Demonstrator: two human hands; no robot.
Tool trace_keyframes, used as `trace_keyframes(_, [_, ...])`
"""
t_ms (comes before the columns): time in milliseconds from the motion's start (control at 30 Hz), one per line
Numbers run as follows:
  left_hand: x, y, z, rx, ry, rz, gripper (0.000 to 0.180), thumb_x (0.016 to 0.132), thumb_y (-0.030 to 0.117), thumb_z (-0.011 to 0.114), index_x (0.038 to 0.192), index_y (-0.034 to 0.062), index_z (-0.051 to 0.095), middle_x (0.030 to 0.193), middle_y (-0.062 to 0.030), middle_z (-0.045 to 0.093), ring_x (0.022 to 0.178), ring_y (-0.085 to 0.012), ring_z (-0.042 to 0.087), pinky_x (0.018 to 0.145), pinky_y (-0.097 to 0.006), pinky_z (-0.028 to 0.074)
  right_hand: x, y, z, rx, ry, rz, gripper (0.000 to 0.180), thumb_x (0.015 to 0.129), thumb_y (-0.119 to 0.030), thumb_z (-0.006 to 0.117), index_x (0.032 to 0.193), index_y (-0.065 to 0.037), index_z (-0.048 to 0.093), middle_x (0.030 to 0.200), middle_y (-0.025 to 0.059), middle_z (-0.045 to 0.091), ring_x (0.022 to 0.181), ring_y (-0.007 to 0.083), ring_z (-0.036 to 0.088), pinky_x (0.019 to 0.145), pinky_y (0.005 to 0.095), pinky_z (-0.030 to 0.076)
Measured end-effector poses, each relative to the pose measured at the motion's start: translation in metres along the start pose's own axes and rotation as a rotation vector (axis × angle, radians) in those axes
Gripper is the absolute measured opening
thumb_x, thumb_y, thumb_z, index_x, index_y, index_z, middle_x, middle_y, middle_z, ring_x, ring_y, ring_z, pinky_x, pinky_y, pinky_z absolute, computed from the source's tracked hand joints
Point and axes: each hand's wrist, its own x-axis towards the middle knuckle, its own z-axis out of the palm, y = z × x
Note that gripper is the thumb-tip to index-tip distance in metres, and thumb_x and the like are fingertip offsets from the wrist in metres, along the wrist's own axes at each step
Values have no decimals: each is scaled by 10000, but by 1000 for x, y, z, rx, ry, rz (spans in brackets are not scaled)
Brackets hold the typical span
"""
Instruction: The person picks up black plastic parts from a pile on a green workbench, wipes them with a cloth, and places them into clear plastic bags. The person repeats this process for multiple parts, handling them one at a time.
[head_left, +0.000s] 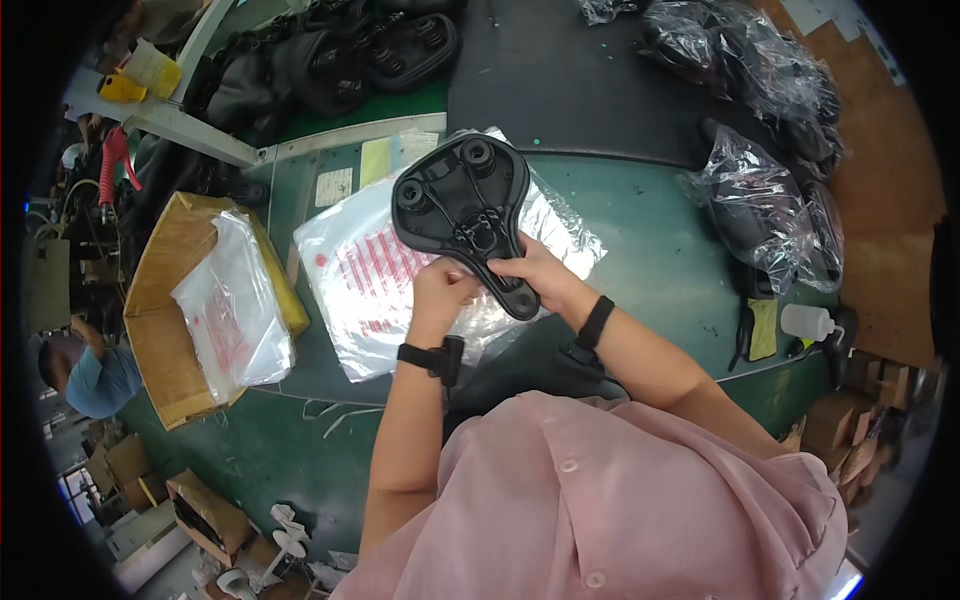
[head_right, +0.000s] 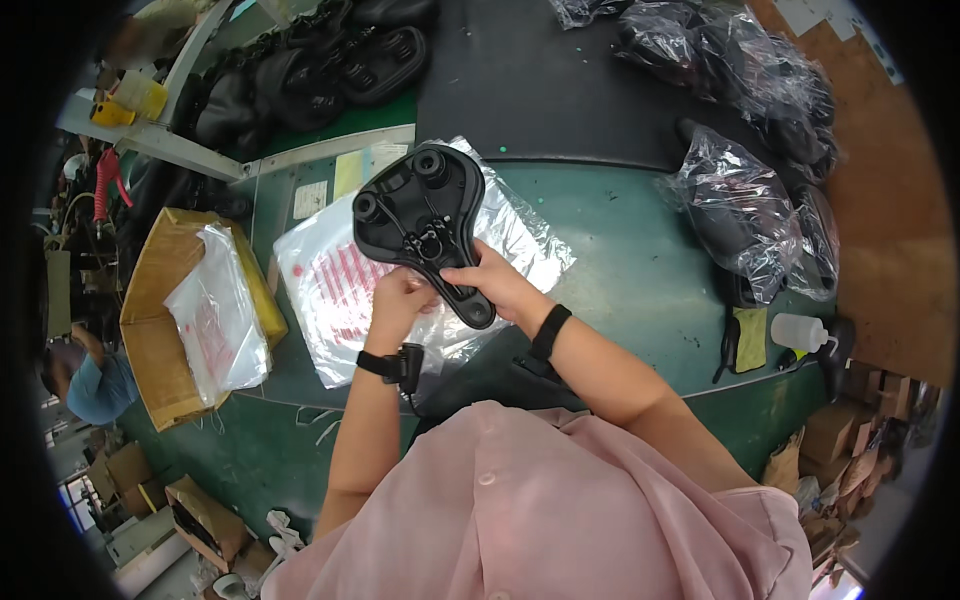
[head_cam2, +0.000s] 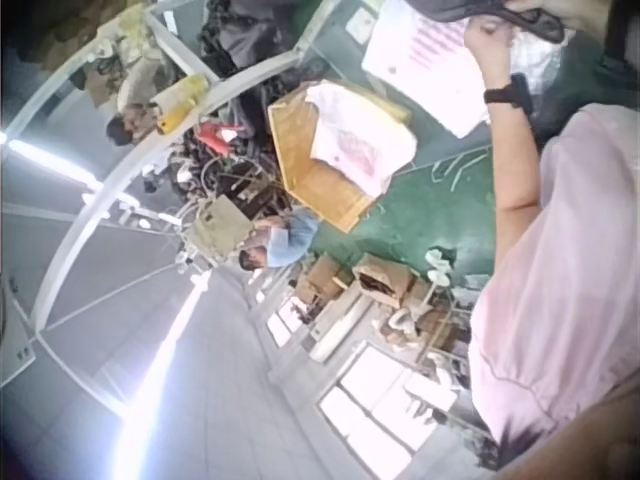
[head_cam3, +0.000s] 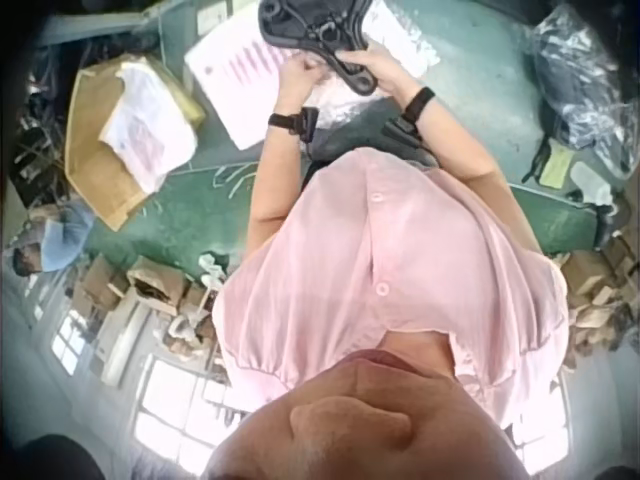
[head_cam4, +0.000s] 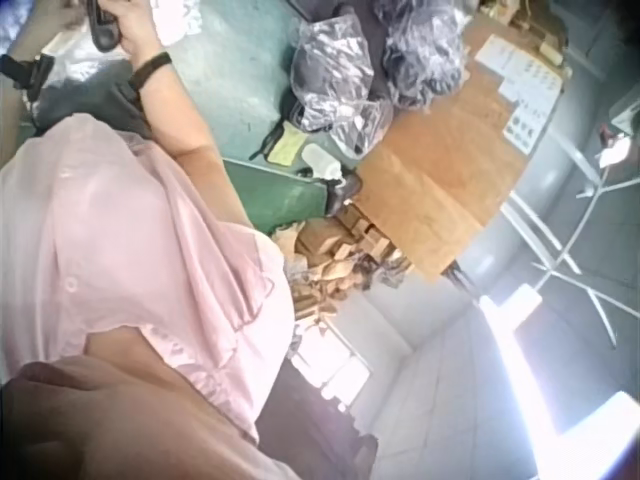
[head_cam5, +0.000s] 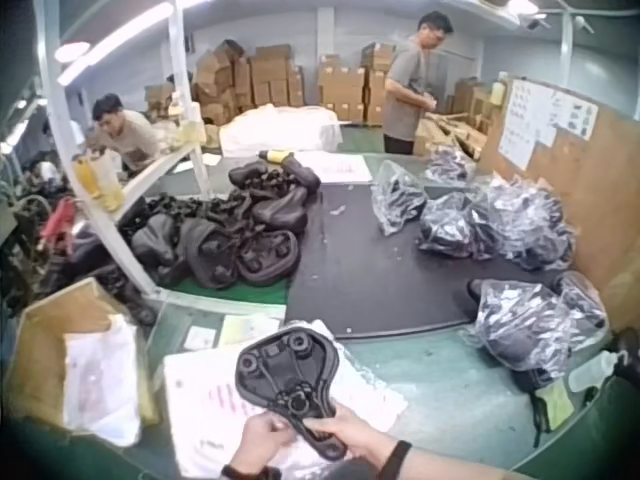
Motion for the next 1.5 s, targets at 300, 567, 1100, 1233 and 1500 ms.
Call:
trace_keyframes(300, [-59,20,-90,-396,156,-59,139,903,80,571,1025,14,584,863,-26,632,723,-77,572,622,-222,465,-25,-36,-32,-496,300,-378,637,708,-27,742,1265,13,436,1118,85,598,1013,172,579,892,301,451])
trace_keyframes(567, [-30,13,-34,-328,398,207,244,954,159,516,1017,-21,668,653,5,575,545,-52,492,498,-198,385,-64,-49,12,-1521,-86,-672,610,646,-62,755,1191,-81,482,1016,147,593,928,358,593,792,414,496])
trace_keyframes(1100, [-126,91,149,649,-409,965,383,815,182,629,1195,136,600,774,-29,626,658,-175,616,556,-316,491,-54,-35,9,-265,264,-248,596,804,-143,712,1294,63,442,1200,130,573,1059,198,544,919,321,442])
trace_keyframes(1233, [-79,115,113,536,-560,972,397,818,240,666,1183,93,610,786,-67,632,763,-201,623,624,-336,492,-54,-80,-53,-507,380,-232,539,763,-215,725,1189,62,544,997,122,653,871,206,609,797,324,492])
trace_keyframes(1500, [204,109,-134,474,571,657,836,721,90,679,1428,5,242,1286,-273,472,1167,-403,473,1006,-410,372,-23,-256,-145,431,720,-945,640,965,-432,459,1403,4,295,1315,232,476,1241,329,451,1101,509,326])
